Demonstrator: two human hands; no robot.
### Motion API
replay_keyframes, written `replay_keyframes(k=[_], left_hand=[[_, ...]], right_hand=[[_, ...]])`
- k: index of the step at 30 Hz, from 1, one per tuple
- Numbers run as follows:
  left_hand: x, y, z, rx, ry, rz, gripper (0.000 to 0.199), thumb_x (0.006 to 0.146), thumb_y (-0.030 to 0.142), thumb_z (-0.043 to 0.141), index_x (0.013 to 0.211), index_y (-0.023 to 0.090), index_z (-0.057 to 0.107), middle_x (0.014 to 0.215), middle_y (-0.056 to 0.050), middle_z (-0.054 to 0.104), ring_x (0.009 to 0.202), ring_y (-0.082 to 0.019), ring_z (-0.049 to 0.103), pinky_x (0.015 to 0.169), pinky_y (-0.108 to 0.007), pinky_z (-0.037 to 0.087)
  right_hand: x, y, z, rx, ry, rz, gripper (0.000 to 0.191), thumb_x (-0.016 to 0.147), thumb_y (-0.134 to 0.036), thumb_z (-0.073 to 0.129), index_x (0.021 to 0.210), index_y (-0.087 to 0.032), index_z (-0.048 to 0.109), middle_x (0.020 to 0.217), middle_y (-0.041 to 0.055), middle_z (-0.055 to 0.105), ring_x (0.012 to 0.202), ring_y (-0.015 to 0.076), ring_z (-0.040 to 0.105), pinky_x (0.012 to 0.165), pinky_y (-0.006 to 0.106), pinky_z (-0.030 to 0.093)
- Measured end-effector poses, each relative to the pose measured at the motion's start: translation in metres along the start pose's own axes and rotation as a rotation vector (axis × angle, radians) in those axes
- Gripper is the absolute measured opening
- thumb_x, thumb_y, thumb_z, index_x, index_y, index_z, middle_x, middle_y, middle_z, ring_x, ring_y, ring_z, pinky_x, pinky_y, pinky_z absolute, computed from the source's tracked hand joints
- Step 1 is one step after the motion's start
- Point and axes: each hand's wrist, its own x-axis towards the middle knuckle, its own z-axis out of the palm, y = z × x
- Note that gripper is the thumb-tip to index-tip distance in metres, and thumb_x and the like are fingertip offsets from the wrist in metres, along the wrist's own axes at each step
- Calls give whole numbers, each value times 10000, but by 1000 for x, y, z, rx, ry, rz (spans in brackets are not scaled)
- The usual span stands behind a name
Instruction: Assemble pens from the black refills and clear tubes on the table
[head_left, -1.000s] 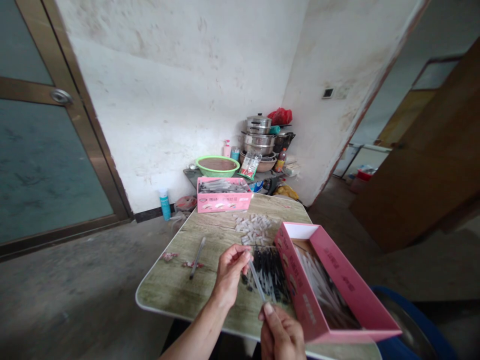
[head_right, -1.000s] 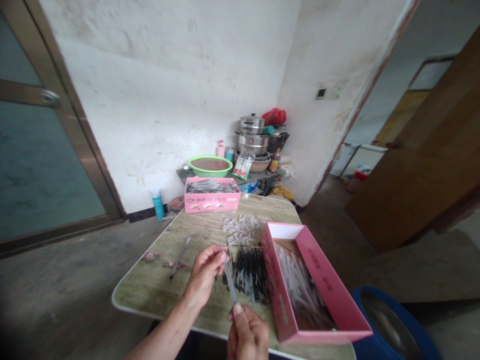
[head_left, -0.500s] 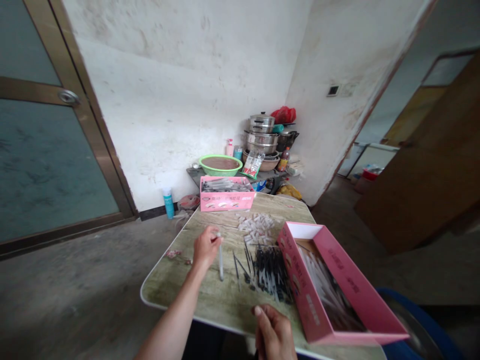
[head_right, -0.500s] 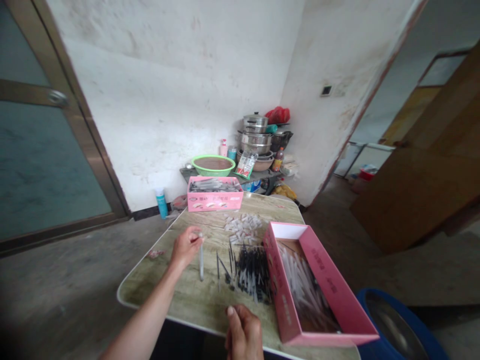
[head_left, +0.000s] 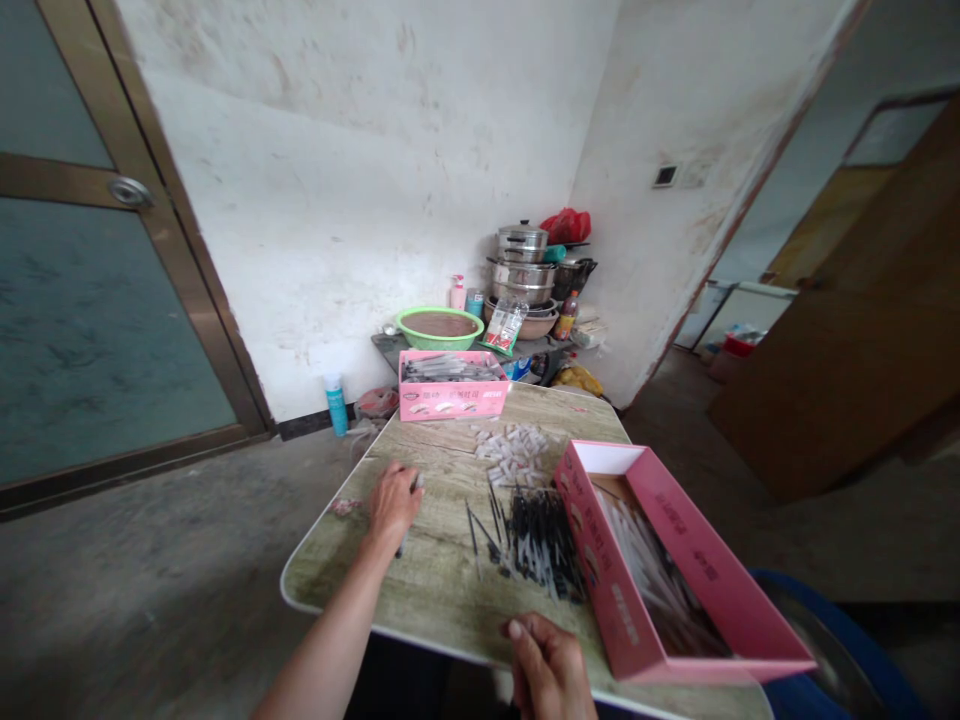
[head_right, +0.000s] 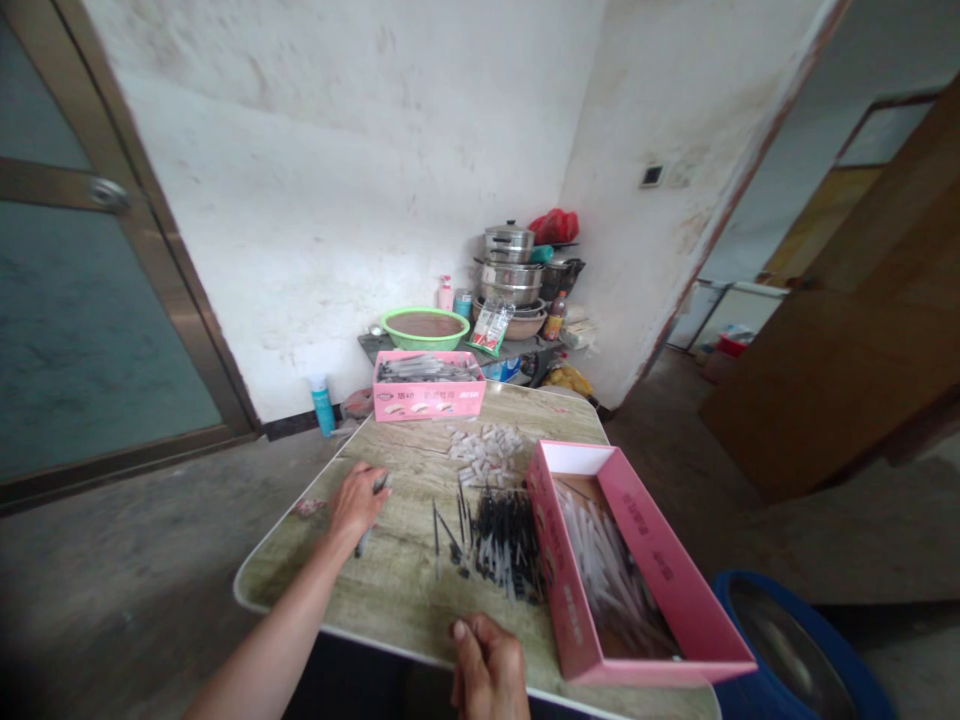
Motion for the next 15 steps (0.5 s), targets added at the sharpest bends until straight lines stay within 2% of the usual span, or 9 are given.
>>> replay_keyframes(k=[3, 5, 9, 12, 15], left_hand=[[-3, -6, 1, -10, -9, 10, 169, 783, 203, 586, 918, 203, 688, 962, -75, 623, 886, -216, 583, 799, -287, 437], [-2, -11, 1, 3, -1, 5, 191, 783, 165, 564, 926, 198, 685, 946, -77, 629, 882, -218, 587, 801, -290, 437], [3, -22, -2, 39, 22, -39, 224, 783, 149, 541, 946, 199, 687, 963, -84, 634, 870, -227, 600, 777, -298, 444], [5, -29, -3, 45, 25, -80, 235, 784, 168, 543, 966, 202, 687, 1017, -92, 634, 882, -236, 607, 778, -306, 450], [6, -31, -2, 51, 39, -76, 272, 785, 209, 556, 1032, 198, 670, 1067, -102, 628, 899, -248, 607, 786, -324, 459]], right_hand=[[4, -4, -5, -60, -111, -12, 529, 717, -699, 551, 671, -172, 554, 397, -75, 417, 312, 53, 311, 321, 159, 205], [8, -4, -9, -83, -161, -39, 504, 765, -662, 525, 637, -175, 520, 393, -75, 407, 308, 50, 302, 313, 151, 184], [14, -2, -15, -92, -180, -92, 489, 807, -624, 499, 595, -184, 475, 389, -74, 390, 307, 51, 304, 309, 149, 177], [14, -6, -20, -102, -166, -97, 473, 813, -608, 508, 614, -179, 499, 392, -69, 394, 313, 58, 317, 314, 156, 187], [10, -23, -31, -155, -181, -113, 449, 835, -579, 499, 702, -158, 579, 409, -60, 410, 337, 76, 351, 328, 169, 231]])
